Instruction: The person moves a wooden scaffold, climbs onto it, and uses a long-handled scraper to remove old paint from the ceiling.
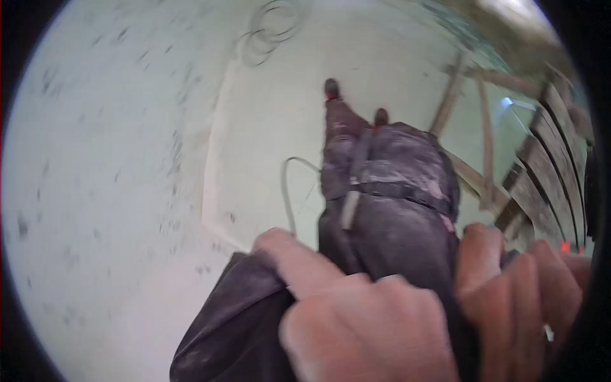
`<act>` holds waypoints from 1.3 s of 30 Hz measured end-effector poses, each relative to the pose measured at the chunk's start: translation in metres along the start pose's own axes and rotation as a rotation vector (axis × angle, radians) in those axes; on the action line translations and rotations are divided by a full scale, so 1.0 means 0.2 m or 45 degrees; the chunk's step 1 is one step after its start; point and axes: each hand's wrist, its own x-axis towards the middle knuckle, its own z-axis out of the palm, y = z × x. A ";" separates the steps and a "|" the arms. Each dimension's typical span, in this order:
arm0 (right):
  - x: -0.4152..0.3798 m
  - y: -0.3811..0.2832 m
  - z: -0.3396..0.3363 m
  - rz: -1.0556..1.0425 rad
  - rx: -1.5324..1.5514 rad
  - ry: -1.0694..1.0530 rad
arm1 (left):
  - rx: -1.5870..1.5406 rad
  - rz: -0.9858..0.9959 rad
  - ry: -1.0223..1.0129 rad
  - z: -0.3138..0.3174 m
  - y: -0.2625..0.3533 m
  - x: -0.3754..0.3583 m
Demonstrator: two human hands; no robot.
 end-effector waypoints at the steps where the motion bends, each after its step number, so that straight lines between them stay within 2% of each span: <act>1: 0.01 -0.08 0.01 -0.013 -0.108 0.032 | -0.108 -0.045 -0.029 -0.05 0.06 0.06; 2: 0.01 -0.15 0.02 -0.023 -0.223 0.071 | -0.226 -0.093 -0.056 -0.04 0.10 0.06; 3: 0.04 -0.23 0.02 -0.030 -0.330 0.060 | -0.317 -0.108 -0.114 -0.14 -0.03 0.22; 5: 0.04 -0.31 0.10 -0.055 -0.493 0.119 | -0.480 -0.198 -0.158 -0.19 0.03 0.31; 7: 0.22 -0.31 -0.02 -0.094 -0.563 0.046 | -0.509 -0.220 -0.269 -0.33 0.02 0.53; 9: 0.34 -0.24 -0.06 -0.143 -0.587 -0.020 | -0.479 -0.301 -0.612 -0.51 0.06 0.66; 10: 0.41 -0.22 -0.06 -0.161 -0.611 -0.041 | -0.490 -0.320 -0.655 -0.56 0.10 0.77; 12: 0.54 -0.22 -0.02 -0.200 -0.715 -0.094 | -0.370 -0.501 -1.306 -0.60 0.12 1.04; 13: 0.55 -0.25 0.01 0.003 -0.879 -0.147 | -0.397 -0.486 -1.385 -0.59 0.15 1.15; 14: 0.54 -0.28 0.03 0.214 -1.047 -0.179 | -0.404 -0.579 -1.499 -0.59 0.17 1.23; 17: 0.48 -0.24 0.13 0.084 -1.218 0.073 | -0.564 -0.751 -1.683 -0.60 0.12 1.42; 18: 0.43 -0.19 0.16 0.033 -1.285 0.097 | -0.660 -0.889 -1.603 -0.66 0.07 1.46; 19: 0.36 -0.13 0.19 -0.094 -1.432 0.510 | -0.748 -1.034 -1.516 -0.70 0.03 1.50; 21: 0.19 0.02 0.24 -0.319 -1.624 1.257 | -0.296 -1.240 -1.248 -0.73 -0.01 1.54; 23: 0.03 0.23 0.25 -0.550 -1.692 1.874 | 0.133 -1.318 -1.287 -0.76 -0.18 1.60; 24: -0.05 0.33 0.23 -0.697 -1.677 2.158 | 0.093 -1.323 -1.363 -0.76 -0.29 1.62; 25: -0.17 0.45 0.20 -0.777 -1.701 2.191 | 0.348 -1.380 -1.425 -0.76 -0.42 1.61; 27: -0.43 0.65 0.08 -0.818 -1.462 3.007 | 0.757 -1.424 -1.566 -0.82 -0.75 1.53; 28: -0.53 0.72 0.01 -0.892 -1.460 3.038 | 0.911 -1.427 -1.644 -0.92 -0.94 1.48; 30: -0.67 0.79 -0.14 -0.616 -1.345 3.404 | 1.422 -1.415 -2.045 -1.16 -1.30 1.37; 31: -0.69 0.79 -0.20 -0.677 -1.332 3.428 | 1.445 -1.503 -2.324 -1.40 -1.52 1.28; 32: -0.69 0.76 -0.26 -0.361 -1.562 3.524 | 1.469 -1.580 -2.606 -1.61 -1.68 1.20; 33: -0.70 0.73 -0.30 -0.011 -1.781 3.588 | 1.639 -1.731 -2.763 -1.69 -1.71 1.10; 34: -0.71 0.70 -0.33 -0.049 -1.764 3.616 | 1.695 -1.780 -2.940 -1.71 -1.66 1.01; 36: -0.73 0.70 -0.42 0.640 -1.772 3.152 | 1.761 -1.921 -3.146 -1.86 -1.55 0.83; 37: -0.75 0.72 -0.48 0.623 -1.754 3.167 | 1.780 -1.970 -3.203 -1.86 -1.44 0.78; 39: -0.79 0.73 -0.57 0.802 -1.831 3.107 | 1.569 -2.045 -3.110 -2.19 -1.42 0.66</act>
